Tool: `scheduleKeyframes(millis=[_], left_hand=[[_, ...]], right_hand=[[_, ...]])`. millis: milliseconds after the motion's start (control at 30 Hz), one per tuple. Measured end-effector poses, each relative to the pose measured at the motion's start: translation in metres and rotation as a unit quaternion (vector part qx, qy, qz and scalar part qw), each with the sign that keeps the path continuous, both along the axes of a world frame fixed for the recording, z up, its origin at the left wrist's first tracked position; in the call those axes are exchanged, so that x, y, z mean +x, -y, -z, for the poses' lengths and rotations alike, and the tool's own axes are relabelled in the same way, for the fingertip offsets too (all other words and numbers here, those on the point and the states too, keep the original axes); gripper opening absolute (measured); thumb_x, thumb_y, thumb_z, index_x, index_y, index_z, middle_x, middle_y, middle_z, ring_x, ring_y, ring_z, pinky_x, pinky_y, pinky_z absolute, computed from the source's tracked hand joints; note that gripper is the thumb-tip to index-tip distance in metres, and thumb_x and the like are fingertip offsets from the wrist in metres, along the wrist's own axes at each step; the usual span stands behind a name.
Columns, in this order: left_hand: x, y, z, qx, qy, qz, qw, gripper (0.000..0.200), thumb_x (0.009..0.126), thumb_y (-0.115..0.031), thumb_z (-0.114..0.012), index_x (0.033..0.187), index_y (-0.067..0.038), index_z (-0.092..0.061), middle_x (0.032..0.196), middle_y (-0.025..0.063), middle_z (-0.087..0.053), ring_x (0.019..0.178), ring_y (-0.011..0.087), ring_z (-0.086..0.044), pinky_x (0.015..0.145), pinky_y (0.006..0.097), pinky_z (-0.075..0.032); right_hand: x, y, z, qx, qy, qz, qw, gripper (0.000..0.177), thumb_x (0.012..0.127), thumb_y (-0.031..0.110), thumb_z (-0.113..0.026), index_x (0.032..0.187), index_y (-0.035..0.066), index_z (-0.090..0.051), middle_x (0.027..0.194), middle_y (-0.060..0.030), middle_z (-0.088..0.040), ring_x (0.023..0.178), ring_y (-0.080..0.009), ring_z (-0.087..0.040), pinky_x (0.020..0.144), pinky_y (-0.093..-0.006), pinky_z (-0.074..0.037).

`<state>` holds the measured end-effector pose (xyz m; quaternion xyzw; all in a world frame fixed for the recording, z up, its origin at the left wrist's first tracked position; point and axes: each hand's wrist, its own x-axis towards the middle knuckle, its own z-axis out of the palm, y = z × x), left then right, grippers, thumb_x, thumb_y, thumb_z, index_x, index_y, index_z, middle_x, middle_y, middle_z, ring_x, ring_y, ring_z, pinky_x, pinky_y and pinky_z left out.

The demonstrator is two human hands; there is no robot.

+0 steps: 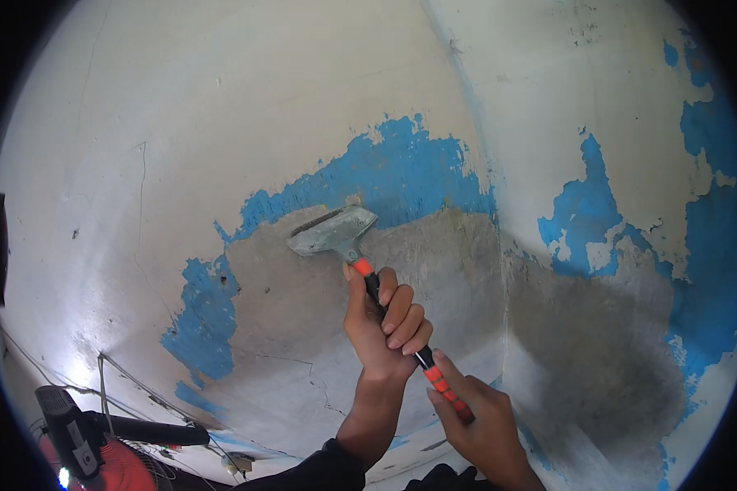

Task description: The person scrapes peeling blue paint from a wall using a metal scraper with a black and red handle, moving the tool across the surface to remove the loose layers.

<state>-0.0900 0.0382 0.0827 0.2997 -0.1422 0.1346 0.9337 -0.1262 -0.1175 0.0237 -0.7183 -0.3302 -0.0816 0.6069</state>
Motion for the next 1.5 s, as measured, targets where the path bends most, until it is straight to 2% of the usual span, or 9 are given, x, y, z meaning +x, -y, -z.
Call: scheduleKeyframes(millis=[233, 433, 633, 733, 833, 1033, 1500], left_hand=[[-0.002, -0.003, 0.000, 0.008, 0.006, 0.003, 1.000, 0.053, 0.099, -0.059, -0.029, 0.075, -0.014, -0.039, 0.049, -0.0051, -0.029, 0.033, 0.0054, -0.025, 0.029, 0.0226, -0.023], [-0.005, -0.007, 0.007, 0.009, 0.011, 0.017, 1.000, 0.053, 0.099, -0.060, -0.028, 0.075, -0.014, -0.039, 0.049, -0.0049, -0.030, 0.033, 0.0053, -0.025, 0.029, 0.0226, -0.024], [-0.002, -0.008, -0.001, 0.005, 0.013, 0.008, 1.000, 0.053, 0.100, -0.059, -0.028, 0.075, -0.014, -0.039, 0.049, -0.0048, -0.030, 0.033, 0.0053, -0.025, 0.029, 0.0227, -0.024], [-0.008, -0.009, 0.006, 0.012, 0.009, 0.015, 1.000, 0.052, 0.100, -0.059, -0.028, 0.076, -0.014, -0.039, 0.049, -0.0049, -0.029, 0.033, 0.0052, -0.025, 0.029, 0.0226, -0.024], [-0.003, -0.010, -0.002, 0.013, 0.008, 0.008, 1.000, 0.052, 0.100, -0.059, -0.029, 0.076, -0.014, -0.039, 0.049, -0.0051, -0.029, 0.033, 0.0051, -0.024, 0.029, 0.0225, -0.024], [-0.012, -0.008, 0.000, 0.018, -0.019, -0.005, 1.000, 0.052, 0.100, -0.059, -0.030, 0.075, -0.014, -0.039, 0.049, -0.0052, -0.028, 0.033, 0.0047, -0.023, 0.029, 0.0221, -0.023], [-0.011, -0.008, -0.004, 0.030, -0.022, -0.008, 0.999, 0.053, 0.100, -0.060, -0.028, 0.076, -0.014, -0.040, 0.049, -0.0053, -0.028, 0.034, 0.0052, -0.022, 0.029, 0.0223, -0.022]], right_hand=[[0.002, -0.006, 0.003, 0.015, 0.018, 0.006, 1.000, 0.048, 0.085, 0.009, -0.069, 0.131, 0.005, -0.056, 0.068, -0.0144, -0.060, 0.054, -0.0226, -0.057, 0.055, -0.0336, -0.047], [-0.008, -0.006, 0.012, -0.007, -0.005, 0.001, 1.000, 0.049, 0.084, 0.009, -0.069, 0.131, 0.004, -0.056, 0.071, -0.0159, -0.061, 0.058, -0.0226, -0.062, 0.057, -0.0326, -0.048], [-0.003, -0.009, -0.002, 0.027, 0.000, 0.008, 1.000, 0.048, 0.084, 0.009, -0.070, 0.130, 0.004, -0.057, 0.073, -0.0173, -0.063, 0.059, -0.0239, -0.062, 0.058, -0.0325, -0.049], [-0.011, -0.008, 0.004, -0.013, -0.034, 0.001, 0.999, 0.048, 0.085, 0.009, -0.070, 0.130, 0.004, -0.057, 0.074, -0.0179, -0.064, 0.060, -0.0238, -0.063, 0.059, -0.0330, -0.049], [-0.006, -0.016, 0.009, 0.027, 0.008, 0.016, 0.999, 0.048, 0.085, 0.009, -0.069, 0.131, 0.004, -0.056, 0.074, -0.0177, -0.063, 0.060, -0.0231, -0.062, 0.058, -0.0326, -0.049], [-0.013, -0.014, 0.003, 0.004, -0.033, 0.006, 0.999, 0.048, 0.086, 0.009, -0.069, 0.131, 0.003, -0.056, 0.074, -0.0179, -0.063, 0.059, -0.0225, -0.061, 0.059, -0.0321, -0.049], [-0.012, -0.015, -0.001, 0.018, -0.023, 0.001, 1.000, 0.048, 0.086, 0.008, -0.068, 0.132, 0.001, -0.054, 0.073, -0.0172, -0.063, 0.058, -0.0197, -0.058, 0.058, -0.0312, -0.048]])
